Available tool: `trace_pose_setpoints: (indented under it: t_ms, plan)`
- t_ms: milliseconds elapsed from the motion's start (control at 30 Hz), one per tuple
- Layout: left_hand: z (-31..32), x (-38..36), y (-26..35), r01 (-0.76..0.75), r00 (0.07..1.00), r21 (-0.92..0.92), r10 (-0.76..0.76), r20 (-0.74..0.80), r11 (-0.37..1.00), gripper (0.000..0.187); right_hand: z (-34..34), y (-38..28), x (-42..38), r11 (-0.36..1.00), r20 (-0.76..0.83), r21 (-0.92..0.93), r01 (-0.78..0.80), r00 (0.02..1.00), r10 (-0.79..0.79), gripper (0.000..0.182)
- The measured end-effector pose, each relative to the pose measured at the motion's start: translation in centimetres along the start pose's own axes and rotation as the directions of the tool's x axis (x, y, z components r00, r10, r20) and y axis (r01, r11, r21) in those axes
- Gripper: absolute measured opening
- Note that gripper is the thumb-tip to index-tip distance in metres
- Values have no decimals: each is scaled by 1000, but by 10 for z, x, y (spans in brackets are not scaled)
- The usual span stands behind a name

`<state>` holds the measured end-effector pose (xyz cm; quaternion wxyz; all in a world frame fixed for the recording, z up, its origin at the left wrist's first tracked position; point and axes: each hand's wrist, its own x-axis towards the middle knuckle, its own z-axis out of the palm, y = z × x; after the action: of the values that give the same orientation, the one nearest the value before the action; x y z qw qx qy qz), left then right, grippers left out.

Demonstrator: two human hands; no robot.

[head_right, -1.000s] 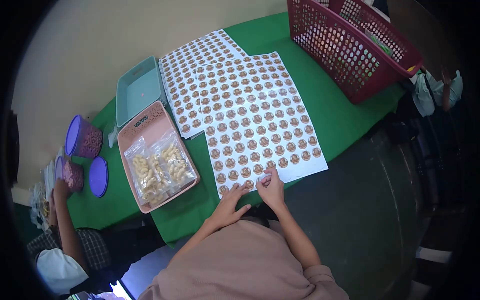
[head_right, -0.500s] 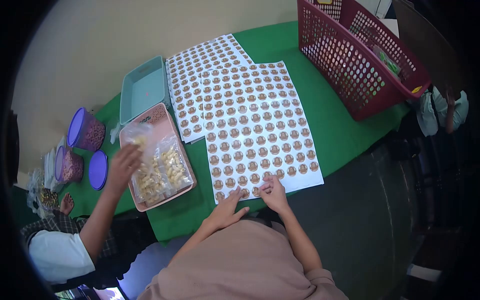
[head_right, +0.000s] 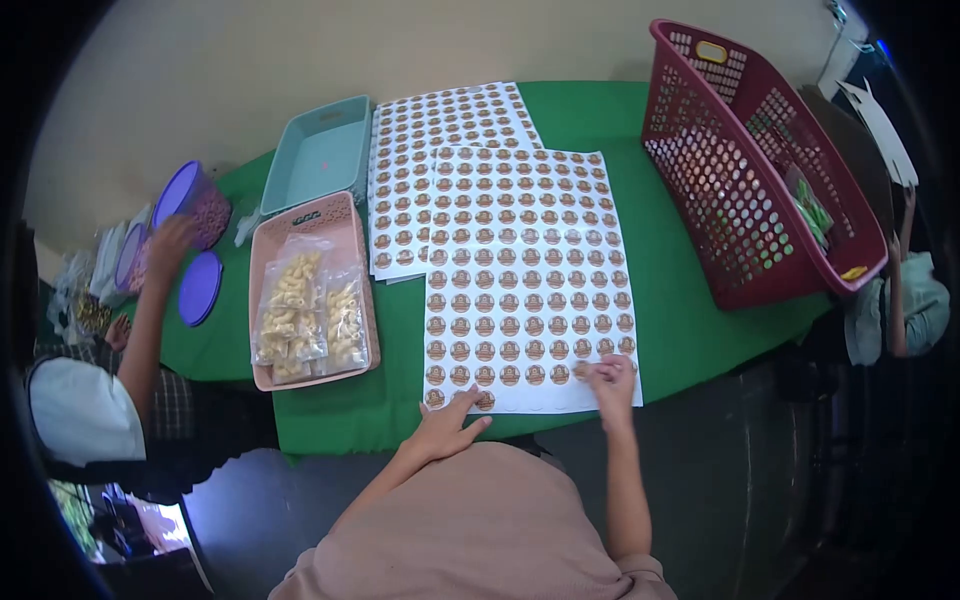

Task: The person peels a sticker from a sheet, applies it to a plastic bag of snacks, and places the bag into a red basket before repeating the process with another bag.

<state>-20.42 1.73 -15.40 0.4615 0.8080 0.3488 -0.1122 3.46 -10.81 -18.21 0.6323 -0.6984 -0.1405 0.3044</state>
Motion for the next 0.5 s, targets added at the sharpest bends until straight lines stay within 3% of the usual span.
trace_pose_setpoints:
  t_ms: [67, 167, 233, 267, 300, 333, 400, 433, 500]
  plan:
    - [2, 0, -1, 9, 1000, -5, -9, -30, 1000, 55, -20, -2, 13, 998, -9, 56, 23, 1000, -22, 29]
    - [-4, -4, -3, -46, 991, -1, 45, -124, 999, 52, -13, -16, 19, 958, 62, 256, -131, 991, 119, 23]
    - [-17, -13, -5, -148, 938, -400, 0, -347, 904, 40, 0, -13, 24, 906, 189, 351, -237, 965, 179, 16]
    - [-28, -21, -4, -145, 923, -399, -21, -384, 906, 40, 8, -10, 26, 876, 292, 374, -304, 935, 201, 14]
    - [-42, -33, -3, -247, 811, -425, -54, -582, 871, 33, 23, -7, 25, 879, 331, 379, -290, 929, 164, 12]
    - [-57, -43, -5, -353, 657, -418, -96, -748, 837, 26, 36, -12, 21, 805, 450, 393, -443, 857, 252, 15]
    - [-84, -61, -21, -230, 508, -377, -220, -833, 897, 22, 67, -8, 13, 813, 541, 319, -487, 798, 266, 14]
    - [-97, -68, -27, -252, 401, -325, -207, -892, 911, 21, 80, -6, 8, 802, 609, 277, -530, 742, 280, 13]
    - [-116, -74, -46, -206, 337, -306, -226, -914, 930, 21, 103, -10, -3, 784, 728, 196, -590, 623, 287, 12]
